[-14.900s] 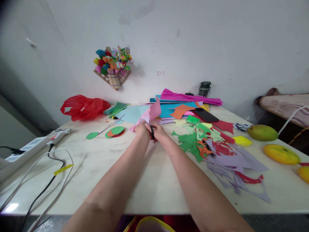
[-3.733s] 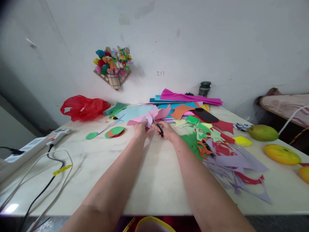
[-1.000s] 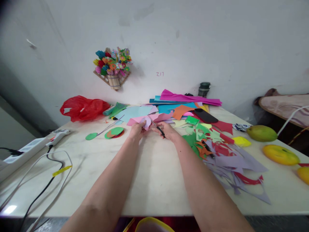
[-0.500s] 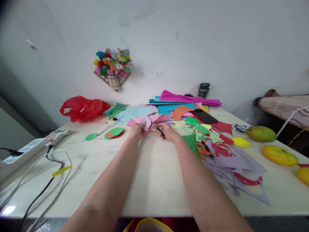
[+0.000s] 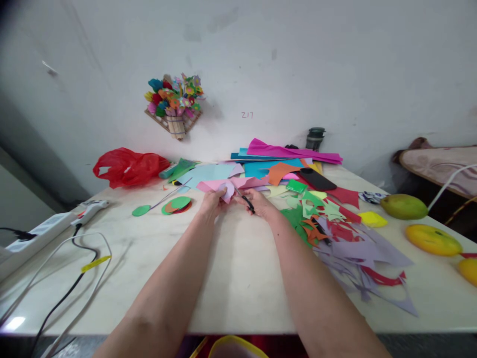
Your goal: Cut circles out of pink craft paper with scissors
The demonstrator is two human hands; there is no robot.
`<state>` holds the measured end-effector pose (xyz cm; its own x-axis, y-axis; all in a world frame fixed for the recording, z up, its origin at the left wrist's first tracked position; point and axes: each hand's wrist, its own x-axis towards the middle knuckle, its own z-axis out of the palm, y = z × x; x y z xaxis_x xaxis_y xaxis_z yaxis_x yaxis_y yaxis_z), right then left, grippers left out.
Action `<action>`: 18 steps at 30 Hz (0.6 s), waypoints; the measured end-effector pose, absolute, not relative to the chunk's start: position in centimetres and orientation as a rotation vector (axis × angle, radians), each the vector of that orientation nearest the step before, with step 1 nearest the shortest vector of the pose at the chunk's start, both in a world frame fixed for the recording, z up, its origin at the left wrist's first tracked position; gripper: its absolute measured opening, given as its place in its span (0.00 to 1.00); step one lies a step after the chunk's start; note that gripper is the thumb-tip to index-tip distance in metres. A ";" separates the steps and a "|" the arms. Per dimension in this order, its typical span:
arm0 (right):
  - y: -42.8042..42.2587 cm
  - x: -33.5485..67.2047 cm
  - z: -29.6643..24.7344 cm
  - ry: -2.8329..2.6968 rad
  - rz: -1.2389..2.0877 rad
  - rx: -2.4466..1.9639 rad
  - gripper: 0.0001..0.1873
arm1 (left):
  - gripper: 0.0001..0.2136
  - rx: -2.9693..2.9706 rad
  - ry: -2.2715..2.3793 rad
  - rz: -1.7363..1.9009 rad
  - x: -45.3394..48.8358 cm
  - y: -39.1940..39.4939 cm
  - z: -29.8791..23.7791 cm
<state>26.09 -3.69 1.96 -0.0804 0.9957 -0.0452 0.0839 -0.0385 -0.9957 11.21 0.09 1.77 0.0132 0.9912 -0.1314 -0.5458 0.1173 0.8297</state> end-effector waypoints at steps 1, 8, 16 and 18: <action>-3.6 26.1 1.9 -1.316 1.257 -1.255 0.14 | 0.03 0.677 0.855 1.350 11.2 0.2 1.7; -2.9 26.5 1.1 -1.324 1.261 -1.214 0.14 | 0.02 0.684 0.861 1.331 10.9 0.9 1.2; -3.2 26.3 1.6 -1.333 1.240 -1.234 0.15 | 0.01 0.731 0.815 1.323 10.4 1.4 0.8; -3.3 26.2 1.8 -1.342 1.232 -1.244 0.14 | 0.01 0.733 0.807 1.318 10.3 1.4 0.9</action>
